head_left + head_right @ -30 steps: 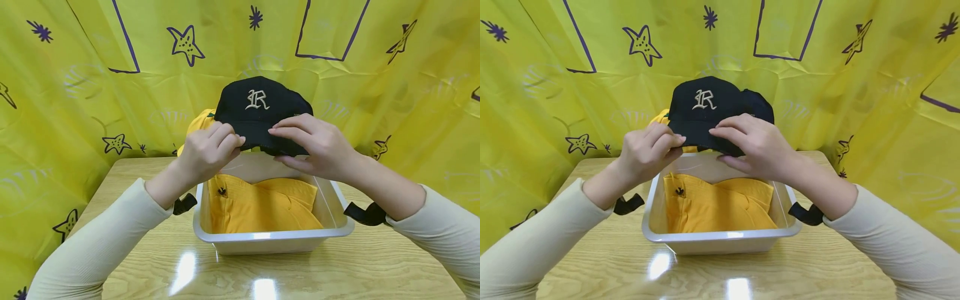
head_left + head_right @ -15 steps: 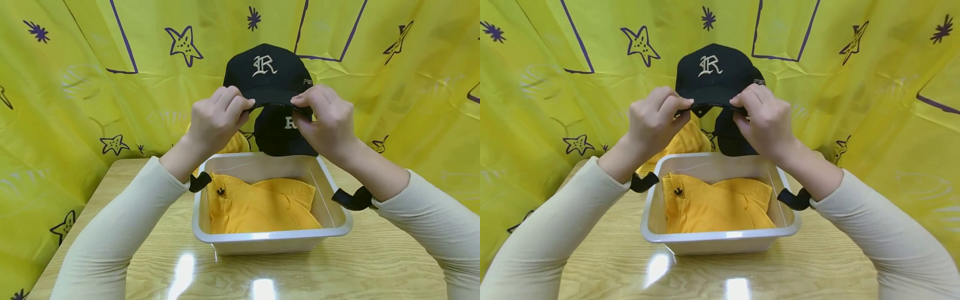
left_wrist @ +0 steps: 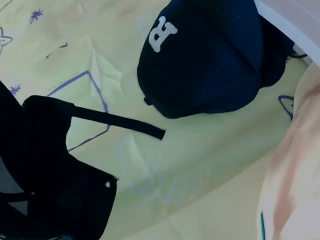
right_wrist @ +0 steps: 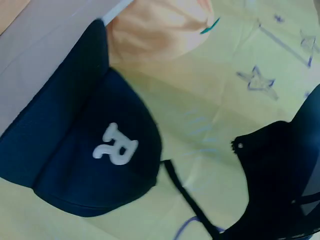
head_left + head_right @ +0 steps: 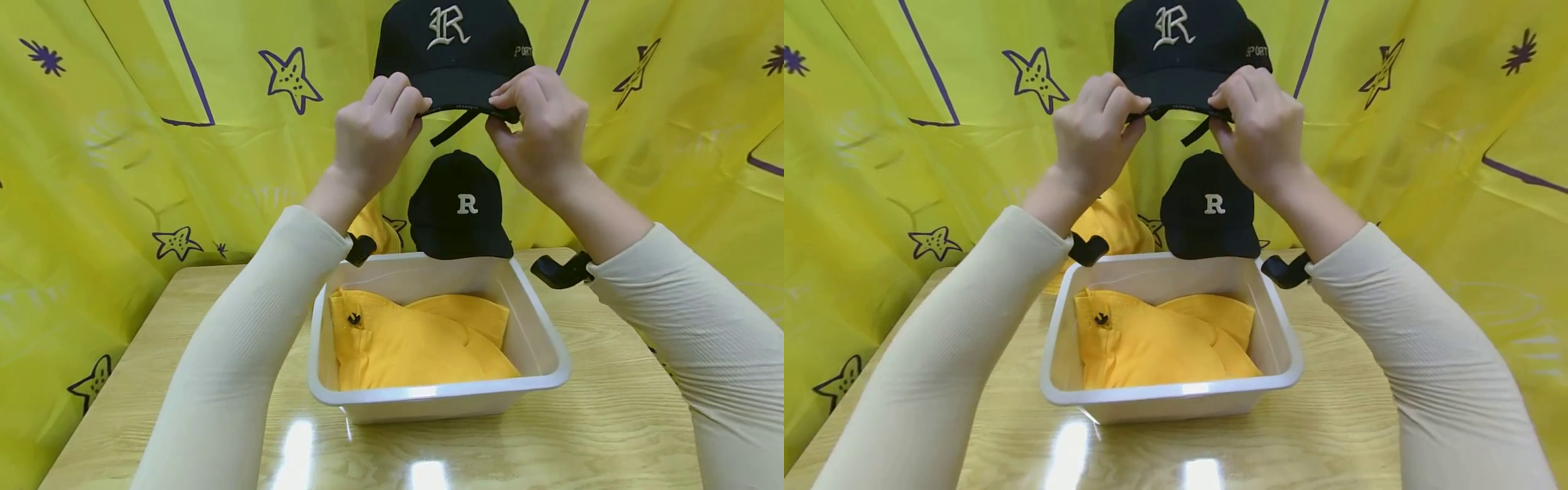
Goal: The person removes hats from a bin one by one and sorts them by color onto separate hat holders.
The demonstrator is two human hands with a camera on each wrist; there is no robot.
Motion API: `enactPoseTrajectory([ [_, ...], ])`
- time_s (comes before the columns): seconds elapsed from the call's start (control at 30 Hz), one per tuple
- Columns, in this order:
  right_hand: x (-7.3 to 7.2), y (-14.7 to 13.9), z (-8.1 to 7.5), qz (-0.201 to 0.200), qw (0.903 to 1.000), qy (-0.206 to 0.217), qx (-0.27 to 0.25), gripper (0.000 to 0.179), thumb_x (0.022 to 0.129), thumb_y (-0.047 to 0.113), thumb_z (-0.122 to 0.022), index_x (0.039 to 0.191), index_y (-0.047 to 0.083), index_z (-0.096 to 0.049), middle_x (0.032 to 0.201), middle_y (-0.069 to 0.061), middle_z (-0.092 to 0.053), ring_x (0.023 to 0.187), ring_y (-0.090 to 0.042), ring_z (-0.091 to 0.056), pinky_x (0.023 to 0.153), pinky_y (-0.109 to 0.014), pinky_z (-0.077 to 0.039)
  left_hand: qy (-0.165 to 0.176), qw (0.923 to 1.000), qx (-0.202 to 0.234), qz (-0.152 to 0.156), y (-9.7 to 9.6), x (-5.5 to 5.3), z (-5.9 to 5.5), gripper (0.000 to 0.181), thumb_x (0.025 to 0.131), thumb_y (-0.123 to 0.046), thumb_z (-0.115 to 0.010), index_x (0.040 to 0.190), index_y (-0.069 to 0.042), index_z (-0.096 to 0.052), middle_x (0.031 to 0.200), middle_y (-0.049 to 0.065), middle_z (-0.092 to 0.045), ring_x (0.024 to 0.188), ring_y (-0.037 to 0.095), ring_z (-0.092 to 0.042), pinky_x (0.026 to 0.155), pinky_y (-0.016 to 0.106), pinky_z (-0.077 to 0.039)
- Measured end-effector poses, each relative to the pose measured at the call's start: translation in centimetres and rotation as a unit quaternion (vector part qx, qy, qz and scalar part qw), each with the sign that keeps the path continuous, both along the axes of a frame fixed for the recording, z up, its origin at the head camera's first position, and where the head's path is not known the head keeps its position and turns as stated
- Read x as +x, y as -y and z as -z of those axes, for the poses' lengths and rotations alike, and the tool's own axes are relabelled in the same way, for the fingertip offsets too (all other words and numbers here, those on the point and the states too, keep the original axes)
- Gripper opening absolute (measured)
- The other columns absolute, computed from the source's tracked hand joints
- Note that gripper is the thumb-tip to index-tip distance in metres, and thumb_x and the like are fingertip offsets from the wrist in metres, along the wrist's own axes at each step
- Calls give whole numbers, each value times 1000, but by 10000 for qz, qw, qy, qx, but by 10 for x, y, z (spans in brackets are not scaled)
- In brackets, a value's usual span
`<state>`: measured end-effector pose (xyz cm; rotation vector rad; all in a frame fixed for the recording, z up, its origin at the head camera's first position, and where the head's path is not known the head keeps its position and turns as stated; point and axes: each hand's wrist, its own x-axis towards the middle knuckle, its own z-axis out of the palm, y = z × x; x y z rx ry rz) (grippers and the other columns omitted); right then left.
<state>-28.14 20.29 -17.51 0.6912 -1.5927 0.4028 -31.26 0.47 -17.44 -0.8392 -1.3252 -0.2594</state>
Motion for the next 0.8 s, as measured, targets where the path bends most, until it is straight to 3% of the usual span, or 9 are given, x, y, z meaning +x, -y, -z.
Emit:
enactPoseTrajectory([
  [0.2, -19, -10, 14, -29, 9990, -322, 295, 11, 77, -4, -67, 77, -4, -56, 77, -18, -62, 74, -34, -63, 59, -48, -51, -69, 10000, -47, -46, -7, -14, 14, 24, 92, -6, -57, 71, -3, -47, 65, 8, -48, 55, 20, -44, 38, 27, -25],
  [0.37, -41, -15, 23, -99, 9972, -479, 560, 14, 76, -5, -69, 75, -4, -55, 75, -17, -63, 72, -33, -62, 58, -46, -51, 99, 9994, 39, -328, -12, -29, 31, 24, 93, -9, -58, 72, -3, -48, 67, 8, -50, 56, 20, -47, 37, 27, -29],
  [0.6, -65, -22, 52, 150, 9954, 77, 948, 11, 74, -8, -65, 75, -3, -55, 74, -17, -61, 70, -33, -61, 51, -43, -49, 874, 9929, 197, -777, -25, -46, 71, 20, 93, -12, -59, 75, -6, -53, 69, 6, -52, 60, 19, -51, 38, 24, -36],
  [0.8, -65, -30, 67, 472, 9898, 734, 1126, 12, 73, -7, -65, 76, -2, -55, 76, -16, -60, 72, -33, -60, 46, -43, -46, 1715, 9808, 13, -928, -34, -44, 87, 22, 99, -6, -46, 80, -6, -56, 72, 5, -54, 67, 18, -55, 41, 25, -43],
])
